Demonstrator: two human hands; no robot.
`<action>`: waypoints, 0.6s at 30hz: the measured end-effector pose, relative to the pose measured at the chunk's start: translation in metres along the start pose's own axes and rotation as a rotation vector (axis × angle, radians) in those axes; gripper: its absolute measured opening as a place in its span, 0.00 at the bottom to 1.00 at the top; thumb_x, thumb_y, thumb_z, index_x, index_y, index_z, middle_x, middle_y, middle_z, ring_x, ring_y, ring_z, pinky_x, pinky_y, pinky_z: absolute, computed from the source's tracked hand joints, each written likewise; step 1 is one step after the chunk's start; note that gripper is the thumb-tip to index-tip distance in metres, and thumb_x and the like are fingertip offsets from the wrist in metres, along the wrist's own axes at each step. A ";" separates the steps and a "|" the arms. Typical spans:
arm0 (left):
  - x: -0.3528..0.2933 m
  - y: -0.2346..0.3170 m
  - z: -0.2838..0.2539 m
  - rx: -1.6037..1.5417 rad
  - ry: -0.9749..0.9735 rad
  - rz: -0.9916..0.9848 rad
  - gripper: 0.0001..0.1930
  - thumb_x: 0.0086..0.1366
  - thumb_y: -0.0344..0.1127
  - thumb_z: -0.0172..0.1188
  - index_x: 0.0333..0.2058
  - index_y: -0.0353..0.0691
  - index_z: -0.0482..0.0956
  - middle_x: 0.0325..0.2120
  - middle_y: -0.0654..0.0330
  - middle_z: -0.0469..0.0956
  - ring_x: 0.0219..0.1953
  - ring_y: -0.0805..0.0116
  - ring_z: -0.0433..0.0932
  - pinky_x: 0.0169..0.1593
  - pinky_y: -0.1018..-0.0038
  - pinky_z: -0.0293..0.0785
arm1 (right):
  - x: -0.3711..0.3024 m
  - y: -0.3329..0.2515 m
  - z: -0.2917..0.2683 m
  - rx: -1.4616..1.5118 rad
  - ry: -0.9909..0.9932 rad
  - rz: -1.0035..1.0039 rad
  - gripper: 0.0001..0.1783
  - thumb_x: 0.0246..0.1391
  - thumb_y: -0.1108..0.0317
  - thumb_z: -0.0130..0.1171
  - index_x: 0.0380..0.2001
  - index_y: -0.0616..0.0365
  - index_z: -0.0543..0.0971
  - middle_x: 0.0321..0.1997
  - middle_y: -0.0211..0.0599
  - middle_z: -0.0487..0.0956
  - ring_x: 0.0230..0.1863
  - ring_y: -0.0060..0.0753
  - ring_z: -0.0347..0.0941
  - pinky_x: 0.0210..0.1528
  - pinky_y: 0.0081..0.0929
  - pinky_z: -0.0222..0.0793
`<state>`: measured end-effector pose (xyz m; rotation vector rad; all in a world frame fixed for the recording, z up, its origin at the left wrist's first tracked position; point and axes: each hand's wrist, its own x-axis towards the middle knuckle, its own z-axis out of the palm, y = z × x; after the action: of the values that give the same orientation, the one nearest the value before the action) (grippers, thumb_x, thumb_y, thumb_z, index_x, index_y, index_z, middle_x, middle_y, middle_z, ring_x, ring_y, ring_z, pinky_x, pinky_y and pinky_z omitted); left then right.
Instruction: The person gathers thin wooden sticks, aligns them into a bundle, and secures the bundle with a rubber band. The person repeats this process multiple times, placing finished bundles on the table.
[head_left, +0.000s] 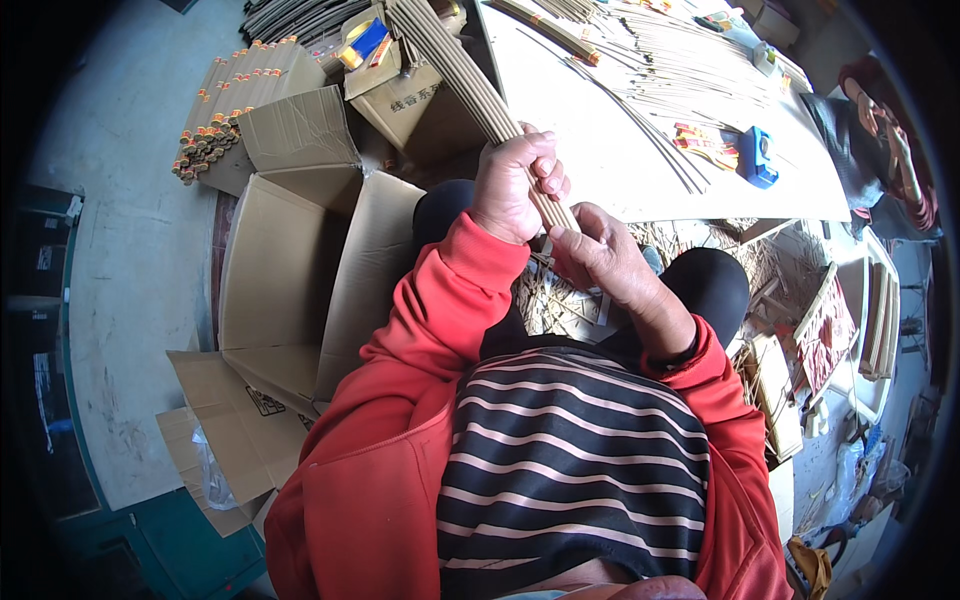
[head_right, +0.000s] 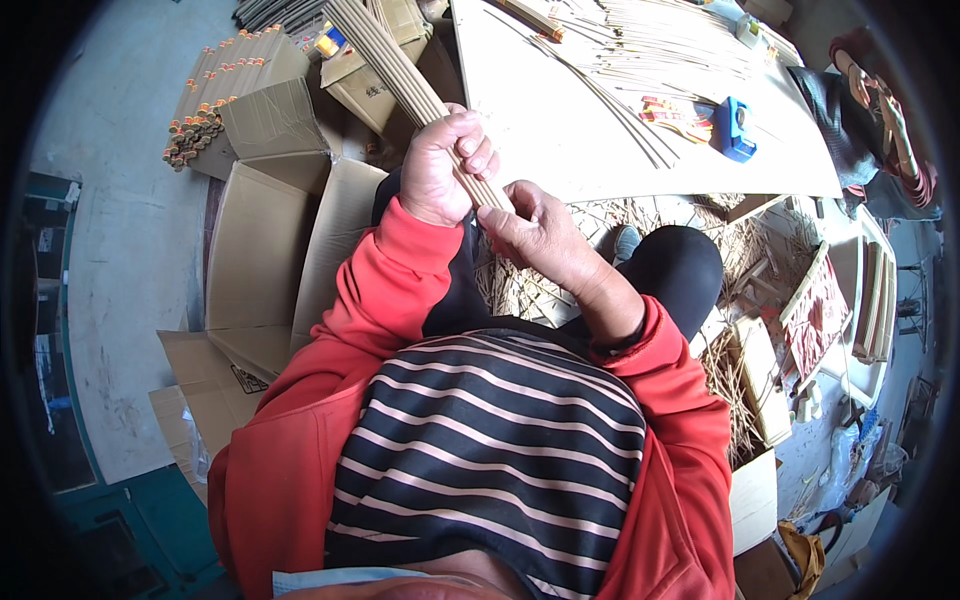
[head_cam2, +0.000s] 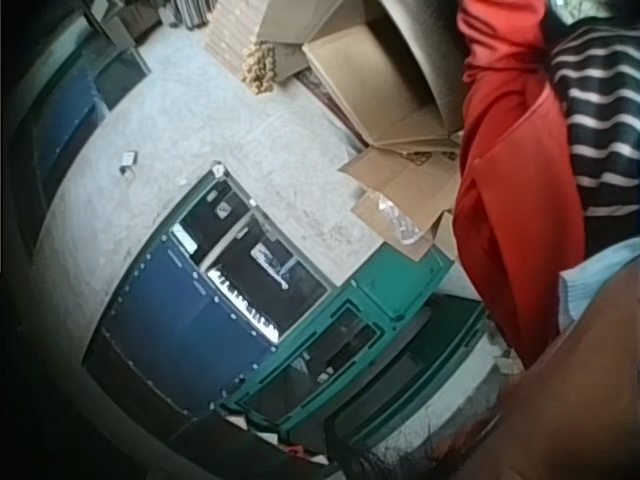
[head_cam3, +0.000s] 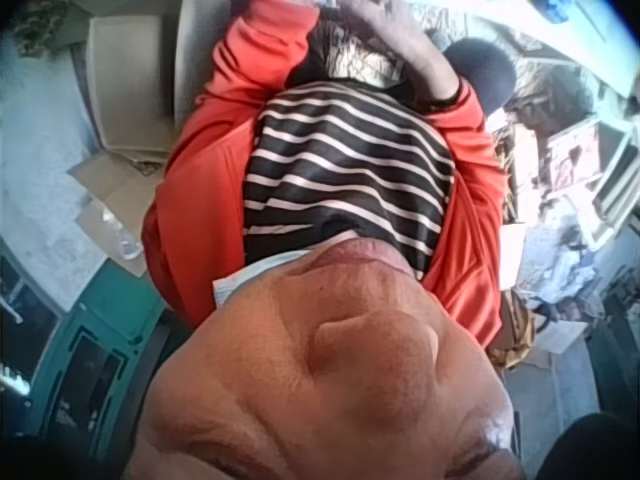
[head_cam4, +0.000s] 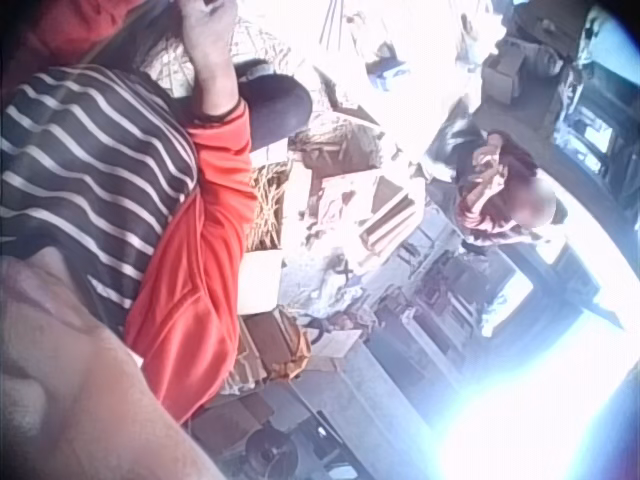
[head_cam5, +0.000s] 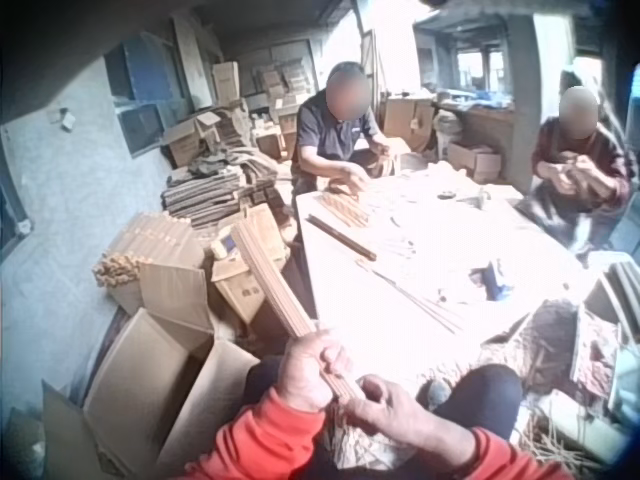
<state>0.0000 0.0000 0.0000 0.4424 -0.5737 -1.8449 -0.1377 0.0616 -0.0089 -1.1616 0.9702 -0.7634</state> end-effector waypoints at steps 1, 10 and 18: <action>0.000 0.001 0.000 -0.008 -0.012 -0.003 0.09 0.54 0.30 0.54 0.18 0.48 0.65 0.12 0.69 0.62 0.14 0.75 0.63 0.20 0.77 0.62 | 0.000 -0.002 0.001 0.002 0.008 -0.002 0.15 0.53 0.59 0.54 0.28 0.62 0.67 0.16 0.30 0.69 0.13 0.16 0.59 0.16 0.14 0.53; 0.003 0.019 -0.001 0.010 0.089 0.123 0.11 0.53 0.29 0.54 0.17 0.47 0.62 0.12 0.68 0.62 0.13 0.74 0.63 0.20 0.75 0.62 | -0.004 0.012 0.000 -0.043 0.252 -0.293 0.11 0.50 0.66 0.58 0.31 0.62 0.70 0.25 0.30 0.71 0.23 0.18 0.65 0.25 0.16 0.62; 0.004 0.028 -0.009 0.042 0.176 0.250 0.12 0.56 0.32 0.53 0.16 0.47 0.62 0.11 0.69 0.61 0.14 0.76 0.59 0.22 0.77 0.59 | -0.018 0.010 -0.004 -0.653 0.388 -0.657 0.07 0.39 0.77 0.63 0.25 0.59 0.76 0.25 0.35 0.70 0.29 0.32 0.68 0.32 0.24 0.65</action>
<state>0.0253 -0.0133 0.0087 0.5302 -0.5230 -1.5413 -0.1485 0.0790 -0.0152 -2.0043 1.2171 -1.2779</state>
